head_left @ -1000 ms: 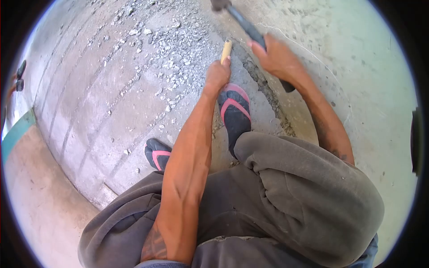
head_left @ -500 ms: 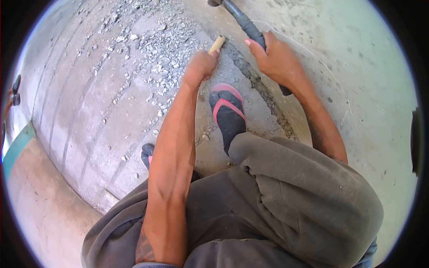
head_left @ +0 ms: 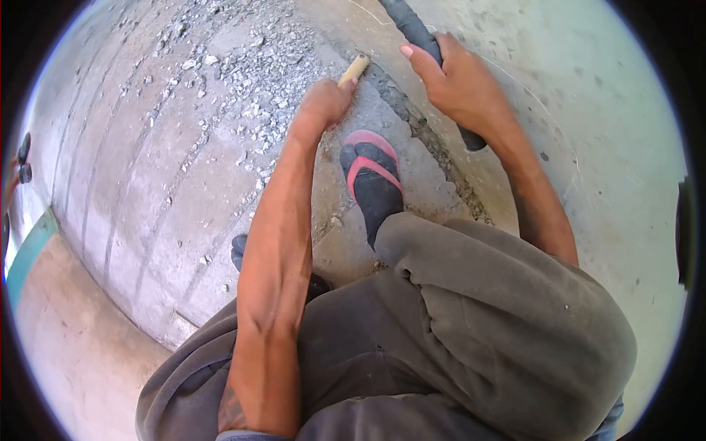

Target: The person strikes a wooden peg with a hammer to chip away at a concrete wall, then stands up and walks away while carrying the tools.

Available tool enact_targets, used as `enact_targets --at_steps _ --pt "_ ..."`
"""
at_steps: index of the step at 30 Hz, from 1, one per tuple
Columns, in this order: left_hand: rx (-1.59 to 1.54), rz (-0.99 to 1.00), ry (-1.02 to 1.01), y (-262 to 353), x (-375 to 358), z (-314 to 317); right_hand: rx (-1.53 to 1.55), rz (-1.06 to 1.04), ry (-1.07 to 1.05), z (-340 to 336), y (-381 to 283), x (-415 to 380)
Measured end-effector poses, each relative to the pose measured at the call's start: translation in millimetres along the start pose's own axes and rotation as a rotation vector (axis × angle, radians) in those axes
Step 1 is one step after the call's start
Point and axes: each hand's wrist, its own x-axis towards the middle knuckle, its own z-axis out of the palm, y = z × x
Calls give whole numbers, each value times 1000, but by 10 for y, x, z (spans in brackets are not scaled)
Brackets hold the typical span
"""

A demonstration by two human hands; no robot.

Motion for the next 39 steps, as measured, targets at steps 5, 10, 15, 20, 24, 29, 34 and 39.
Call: enact_targets --at_steps 5,10,15,20,24,29,34,39 --pt "117 57 135 41 -122 162 -148 123 -176 519 507 -48" --pt "65 23 114 9 -161 314 -69 153 -128 358 295 -160" --pt "94 193 150 -254 134 453 -227 131 -262 578 554 -96" --pt "-615 -219 -194 27 -205 299 -64 163 -163 356 333 -146" --pt "-872 -283 -416 76 -192 -104 65 168 -95 146 247 -193" --pt "-318 -98 -177 55 -176 -63 82 149 -54 126 294 -240" --pt "-380 -135 -200 -9 -250 -11 9 110 -35 219 309 -312" --pt "-333 -159 -231 -40 -232 -115 -129 154 -199 491 530 -237"
